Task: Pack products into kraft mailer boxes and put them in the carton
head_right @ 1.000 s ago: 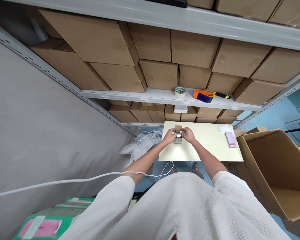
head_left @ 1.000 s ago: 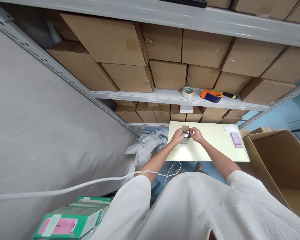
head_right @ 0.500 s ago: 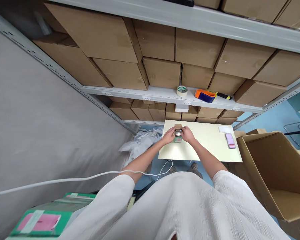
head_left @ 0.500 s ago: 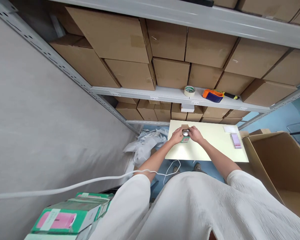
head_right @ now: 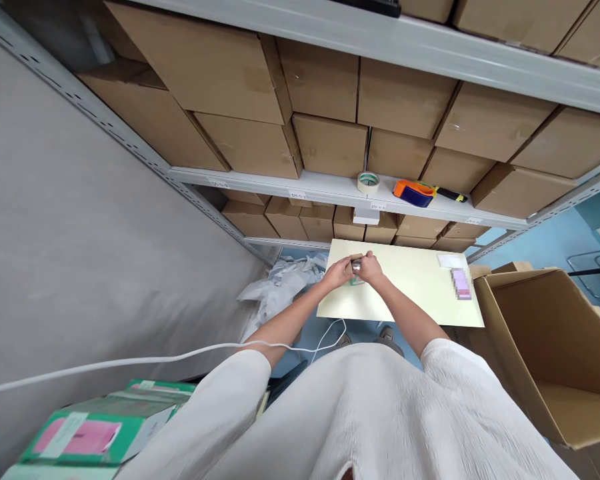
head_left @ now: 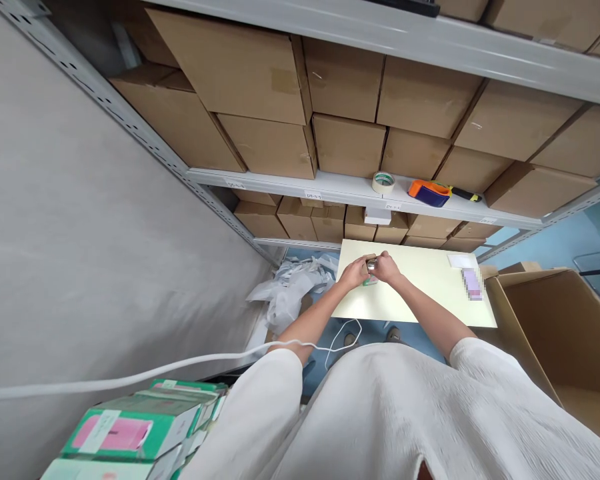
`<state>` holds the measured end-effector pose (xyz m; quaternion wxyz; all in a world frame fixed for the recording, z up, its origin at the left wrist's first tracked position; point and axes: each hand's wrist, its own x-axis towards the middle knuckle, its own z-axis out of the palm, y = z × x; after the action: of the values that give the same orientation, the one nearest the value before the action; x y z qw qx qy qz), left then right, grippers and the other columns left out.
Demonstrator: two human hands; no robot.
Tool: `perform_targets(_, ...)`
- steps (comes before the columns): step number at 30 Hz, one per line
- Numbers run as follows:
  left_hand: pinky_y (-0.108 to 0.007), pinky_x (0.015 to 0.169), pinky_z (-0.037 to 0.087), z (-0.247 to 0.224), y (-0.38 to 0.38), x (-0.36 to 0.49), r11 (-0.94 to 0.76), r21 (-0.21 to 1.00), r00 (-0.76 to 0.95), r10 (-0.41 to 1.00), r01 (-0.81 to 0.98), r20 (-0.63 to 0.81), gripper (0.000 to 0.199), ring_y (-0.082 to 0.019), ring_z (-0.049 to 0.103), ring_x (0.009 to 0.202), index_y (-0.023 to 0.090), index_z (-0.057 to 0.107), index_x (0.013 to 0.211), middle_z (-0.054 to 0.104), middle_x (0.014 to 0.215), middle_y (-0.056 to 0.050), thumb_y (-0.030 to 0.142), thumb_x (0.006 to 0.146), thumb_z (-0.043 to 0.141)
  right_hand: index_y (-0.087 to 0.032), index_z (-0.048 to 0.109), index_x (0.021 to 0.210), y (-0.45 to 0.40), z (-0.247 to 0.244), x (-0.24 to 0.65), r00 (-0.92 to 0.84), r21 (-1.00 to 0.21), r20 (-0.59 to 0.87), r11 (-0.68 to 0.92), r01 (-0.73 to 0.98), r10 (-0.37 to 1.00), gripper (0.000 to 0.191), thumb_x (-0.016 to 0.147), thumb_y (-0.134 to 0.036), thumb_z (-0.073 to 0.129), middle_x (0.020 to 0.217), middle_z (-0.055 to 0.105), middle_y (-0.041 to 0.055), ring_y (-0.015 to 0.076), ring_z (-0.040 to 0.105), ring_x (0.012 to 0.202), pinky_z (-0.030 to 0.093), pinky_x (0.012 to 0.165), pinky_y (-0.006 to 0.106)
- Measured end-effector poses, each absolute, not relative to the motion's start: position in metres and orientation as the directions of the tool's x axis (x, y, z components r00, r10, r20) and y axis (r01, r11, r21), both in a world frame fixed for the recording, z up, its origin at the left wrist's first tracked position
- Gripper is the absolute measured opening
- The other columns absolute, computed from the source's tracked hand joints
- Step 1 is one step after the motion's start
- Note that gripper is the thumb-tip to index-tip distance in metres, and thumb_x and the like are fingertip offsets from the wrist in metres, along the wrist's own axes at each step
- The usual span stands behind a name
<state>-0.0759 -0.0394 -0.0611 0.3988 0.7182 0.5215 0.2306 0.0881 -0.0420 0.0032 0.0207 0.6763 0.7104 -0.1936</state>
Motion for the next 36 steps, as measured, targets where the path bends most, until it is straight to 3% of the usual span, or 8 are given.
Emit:
perform_targets(5,-0.046,0.124,0.048,-0.056,-0.043,-0.078,-0.159,0.792,0.349,0.934,0.590,-0.072,0.080,-0.037,0.061,0.146,0.022,0.065,0.152,0.064,0.157,-0.013,0.016,0.076,0.087,-0.017,0.080,0.120,-0.035,0.005,0.081,-0.066,-0.180,-0.344,0.003,0.984,0.936,0.035,0.090,-0.035,0.080,0.139,0.062,0.0187,0.0287,0.060,0.111,0.053,0.100,0.036)
perform_targets(11,-0.040,0.116,0.054,-0.047,-0.046,-0.079,-0.223,0.803,0.387,0.922,0.553,-0.010,0.082,-0.034,0.067,0.138,0.027,0.063,0.154,0.070,0.151,-0.008,0.011,0.076,0.084,-0.017,0.077,0.128,-0.030,0.006,0.069,-0.027,-0.119,-0.401,-0.023,0.993,0.916,0.037,0.091,-0.023,0.076,0.138,0.057,0.0211,0.0329,0.057,0.125,0.053,0.099,0.037)
perform_targets(18,-0.040,0.116,0.054,-0.038,-0.048,-0.079,-0.194,0.757,0.376,0.924,0.624,-0.073,0.083,-0.033,0.067,0.137,0.026,0.062,0.155,0.070,0.151,-0.008,0.012,0.076,0.084,-0.016,0.076,0.127,-0.024,0.008,0.064,-0.002,-0.079,-0.448,-0.037,0.996,0.894,0.036,0.091,-0.023,0.076,0.144,0.049,0.0205,0.0313,0.056,0.126,0.054,0.097,0.035)
perform_targets(26,-0.038,0.119,0.051,-0.042,-0.047,-0.080,-0.187,0.747,0.369,0.926,0.638,-0.083,0.081,-0.031,0.065,0.140,0.024,0.062,0.154,0.069,0.151,-0.010,0.014,0.078,0.087,-0.016,0.077,0.123,-0.025,0.011,0.063,0.002,-0.049,-0.428,-0.025,0.998,0.904,0.035,0.089,-0.026,0.078,0.141,0.050,0.0195,0.0305,0.055,0.125,0.054,0.097,0.035)
perform_targets(36,-0.042,0.118,0.052,-0.050,-0.046,-0.078,-0.192,0.756,0.355,0.933,0.625,-0.056,0.078,-0.034,0.065,0.138,0.023,0.064,0.150,0.069,0.147,-0.013,0.018,0.076,0.086,-0.014,0.072,0.127,-0.039,0.019,0.073,-0.027,-0.114,-0.325,-0.011,0.993,0.945,0.055,0.076,-0.032,0.086,0.135,0.060,0.0186,0.0322,0.065,0.120,0.057,0.091,0.035)
